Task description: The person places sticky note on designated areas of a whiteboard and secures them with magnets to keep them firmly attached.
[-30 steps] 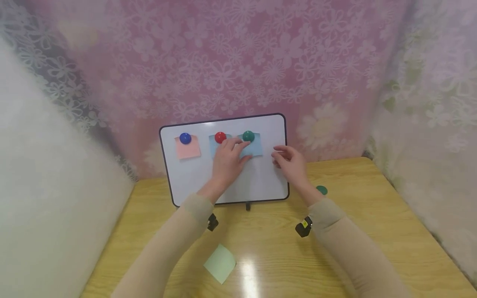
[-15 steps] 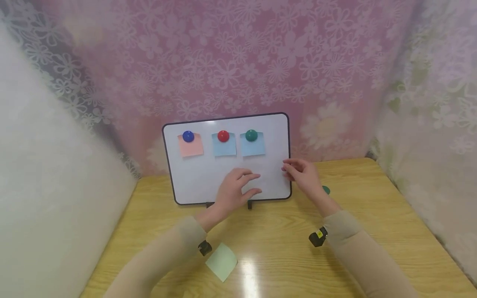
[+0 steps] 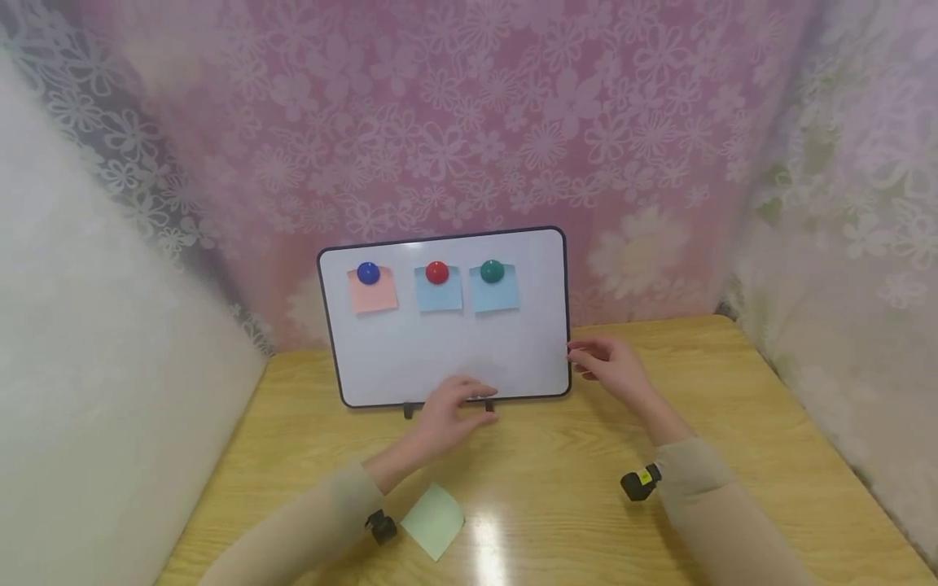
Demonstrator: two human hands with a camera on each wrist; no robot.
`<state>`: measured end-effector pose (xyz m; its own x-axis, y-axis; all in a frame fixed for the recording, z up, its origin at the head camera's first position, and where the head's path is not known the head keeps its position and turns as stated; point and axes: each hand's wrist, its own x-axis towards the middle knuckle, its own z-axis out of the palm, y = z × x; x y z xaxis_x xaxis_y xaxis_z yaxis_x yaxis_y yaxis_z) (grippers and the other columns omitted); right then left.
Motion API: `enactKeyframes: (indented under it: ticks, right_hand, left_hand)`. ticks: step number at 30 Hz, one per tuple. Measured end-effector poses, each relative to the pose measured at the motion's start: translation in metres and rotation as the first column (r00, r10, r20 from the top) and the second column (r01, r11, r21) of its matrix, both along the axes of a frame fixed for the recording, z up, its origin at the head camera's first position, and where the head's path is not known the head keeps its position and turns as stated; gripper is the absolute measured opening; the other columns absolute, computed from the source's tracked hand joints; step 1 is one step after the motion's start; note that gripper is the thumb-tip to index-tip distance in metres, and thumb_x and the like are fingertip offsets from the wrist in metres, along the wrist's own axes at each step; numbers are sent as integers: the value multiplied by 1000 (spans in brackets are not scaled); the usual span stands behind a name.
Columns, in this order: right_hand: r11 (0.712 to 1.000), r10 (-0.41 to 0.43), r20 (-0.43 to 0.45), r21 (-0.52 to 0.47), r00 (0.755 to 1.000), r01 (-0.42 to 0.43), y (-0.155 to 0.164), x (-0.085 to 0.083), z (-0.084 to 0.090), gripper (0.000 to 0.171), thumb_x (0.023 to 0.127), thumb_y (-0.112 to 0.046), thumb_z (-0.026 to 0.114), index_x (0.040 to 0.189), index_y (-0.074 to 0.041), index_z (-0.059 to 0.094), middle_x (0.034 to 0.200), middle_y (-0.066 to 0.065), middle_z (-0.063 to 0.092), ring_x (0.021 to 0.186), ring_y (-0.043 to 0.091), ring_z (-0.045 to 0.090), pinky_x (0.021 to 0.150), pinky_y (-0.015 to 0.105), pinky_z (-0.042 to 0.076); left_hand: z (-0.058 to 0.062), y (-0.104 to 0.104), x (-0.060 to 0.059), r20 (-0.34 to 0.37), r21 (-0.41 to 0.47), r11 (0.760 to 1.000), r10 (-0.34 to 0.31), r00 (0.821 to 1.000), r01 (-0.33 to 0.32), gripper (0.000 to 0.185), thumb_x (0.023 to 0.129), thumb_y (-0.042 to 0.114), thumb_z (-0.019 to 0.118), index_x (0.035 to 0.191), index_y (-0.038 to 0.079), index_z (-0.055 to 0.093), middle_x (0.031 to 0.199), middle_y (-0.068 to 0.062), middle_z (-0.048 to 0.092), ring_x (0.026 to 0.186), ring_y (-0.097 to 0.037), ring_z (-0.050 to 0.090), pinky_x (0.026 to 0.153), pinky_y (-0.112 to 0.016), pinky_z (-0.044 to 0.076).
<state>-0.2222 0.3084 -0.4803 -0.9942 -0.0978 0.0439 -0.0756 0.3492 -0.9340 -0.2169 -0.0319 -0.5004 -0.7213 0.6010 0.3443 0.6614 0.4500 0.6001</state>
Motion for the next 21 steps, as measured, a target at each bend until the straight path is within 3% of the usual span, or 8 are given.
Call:
enactKeyframes:
  ticks: [4, 7, 11, 15, 18, 21]
  right_hand:
    - [1000, 28, 8, -3, 1000, -28, 9, 4, -1, 47, 113, -23, 59, 150, 6, 54, 140, 28, 64, 111, 18, 72, 91, 30, 60]
    - [999, 33, 7, -15, 999, -33, 20, 7, 0, 49, 113, -24, 59, 152, 6, 52, 138, 18, 67, 110, 10, 70, 92, 27, 58]
    - [1000, -2, 3, 6, 1000, 2, 35, 11, 1, 52, 114, -27, 57, 153, 5, 51, 138, 11, 68, 106, 0, 67, 92, 25, 58]
    - [996, -51, -17, 75, 999, 52, 47, 13, 2, 54, 114, -30, 56, 154, 5, 50, 147, 28, 59, 103, -6, 66, 89, 25, 59]
    - [984, -78, -41, 156, 996, 84, 57, 16, -1, 53, 114, -30, 56, 153, 5, 51, 148, 32, 56, 107, 6, 69, 86, 28, 60]
    - [954, -96, -76, 276, 992, 113, 66, 18, -6, 51, 113, -31, 57, 151, 3, 55, 145, 30, 59, 116, 29, 68, 87, 40, 61]
  left_hand:
    - [-8, -13, 2, 157, 30, 999, -22, 987, 17, 43, 101, 32, 79, 138, 11, 72, 127, -6, 72, 114, -27, 66, 85, -33, 55]
    - [-13, -25, 5, 249, 37, 999, -30, 968, 21, 46, 101, 35, 78, 140, 11, 71, 125, -8, 72, 112, -26, 65, 82, -30, 54]
    - [-17, -41, 7, 307, 12, 999, -43, 951, 41, 49, 102, 40, 76, 141, 11, 70, 124, -7, 71, 109, -17, 63, 83, -30, 55]
    - [-18, -59, 7, 322, -44, 997, -47, 946, 65, 48, 101, 38, 77, 140, 10, 70, 125, -6, 72, 110, -18, 65, 86, -32, 56]
    - [-14, -71, 9, 349, -79, 994, -43, 936, 75, 47, 100, 37, 79, 138, 9, 71, 126, -5, 73, 112, -21, 65, 86, -32, 56]
    - [-11, -81, 12, 370, -99, 992, -38, 928, 80, 46, 99, 36, 80, 136, 10, 72, 127, -4, 72, 111, -20, 65, 86, -32, 55]
